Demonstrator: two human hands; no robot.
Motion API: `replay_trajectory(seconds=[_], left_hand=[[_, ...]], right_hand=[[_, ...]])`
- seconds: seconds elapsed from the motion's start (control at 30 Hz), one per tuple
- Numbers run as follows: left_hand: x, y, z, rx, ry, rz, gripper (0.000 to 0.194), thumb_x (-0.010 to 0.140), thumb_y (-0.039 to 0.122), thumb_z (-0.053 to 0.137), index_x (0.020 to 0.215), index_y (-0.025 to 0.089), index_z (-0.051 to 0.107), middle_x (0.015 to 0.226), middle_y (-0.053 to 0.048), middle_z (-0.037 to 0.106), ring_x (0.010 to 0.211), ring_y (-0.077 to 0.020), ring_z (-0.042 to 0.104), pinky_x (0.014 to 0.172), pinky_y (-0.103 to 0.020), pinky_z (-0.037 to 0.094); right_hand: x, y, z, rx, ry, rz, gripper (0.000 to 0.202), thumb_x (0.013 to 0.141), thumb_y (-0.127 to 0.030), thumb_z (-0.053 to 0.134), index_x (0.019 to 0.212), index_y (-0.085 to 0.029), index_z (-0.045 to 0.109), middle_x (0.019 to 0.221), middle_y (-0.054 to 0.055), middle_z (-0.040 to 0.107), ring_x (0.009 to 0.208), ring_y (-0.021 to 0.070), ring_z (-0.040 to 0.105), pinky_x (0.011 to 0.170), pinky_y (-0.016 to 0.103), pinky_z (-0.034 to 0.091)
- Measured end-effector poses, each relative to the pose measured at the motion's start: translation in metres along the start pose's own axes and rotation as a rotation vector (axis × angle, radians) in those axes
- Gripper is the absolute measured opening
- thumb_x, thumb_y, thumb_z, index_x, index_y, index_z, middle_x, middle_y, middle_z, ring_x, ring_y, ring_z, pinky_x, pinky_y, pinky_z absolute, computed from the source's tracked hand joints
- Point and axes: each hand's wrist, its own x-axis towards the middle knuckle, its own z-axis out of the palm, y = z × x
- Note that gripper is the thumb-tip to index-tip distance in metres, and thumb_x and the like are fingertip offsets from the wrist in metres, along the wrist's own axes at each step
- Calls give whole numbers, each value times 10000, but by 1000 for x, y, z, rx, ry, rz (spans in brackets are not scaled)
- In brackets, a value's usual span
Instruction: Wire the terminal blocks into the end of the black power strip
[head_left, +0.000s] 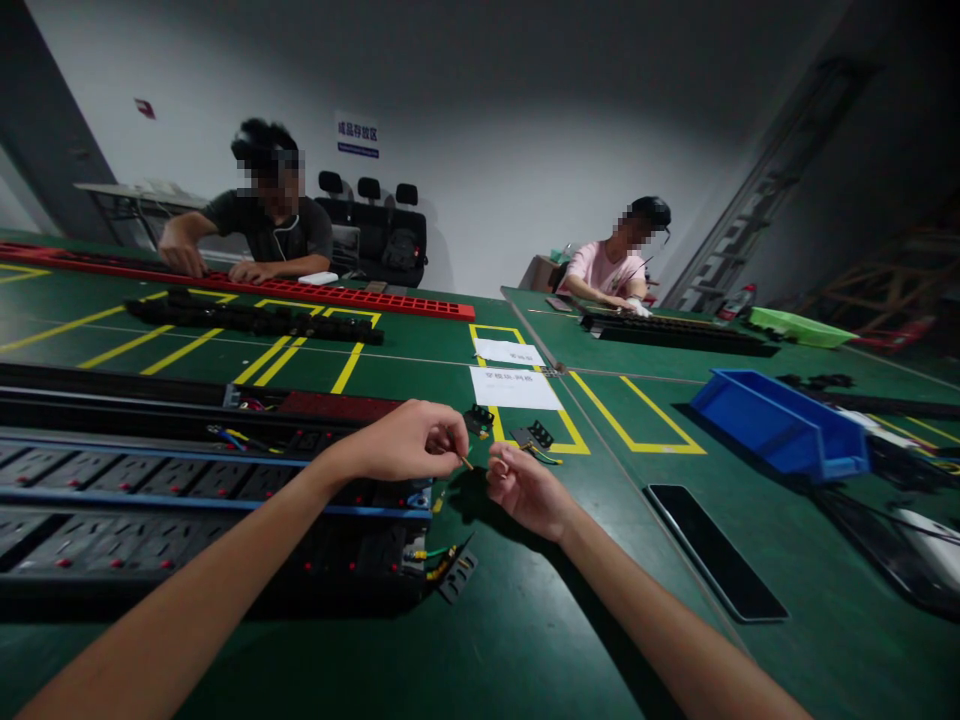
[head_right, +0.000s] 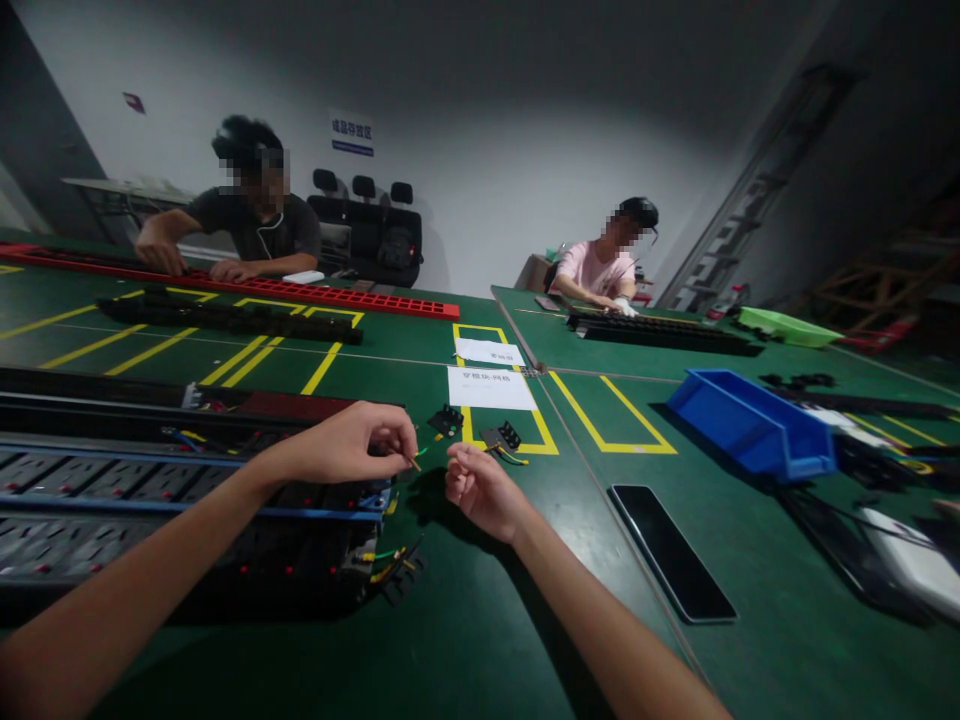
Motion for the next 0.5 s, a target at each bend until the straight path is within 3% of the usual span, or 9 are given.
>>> replay_trajectory(seconds=[0.5], left_hand=[[-1, -9, 0, 255, -169, -21, 181, 690, 92, 555, 816, 174, 655, 776, -13, 678, 696, -142, 606, 639, -258, 452]], right_hand=[[0, -1, 1, 30, 20, 35, 277, 766, -253, 912, 937, -179, 707, 725, -41, 687, 620, 63, 645, 596, 145, 534]])
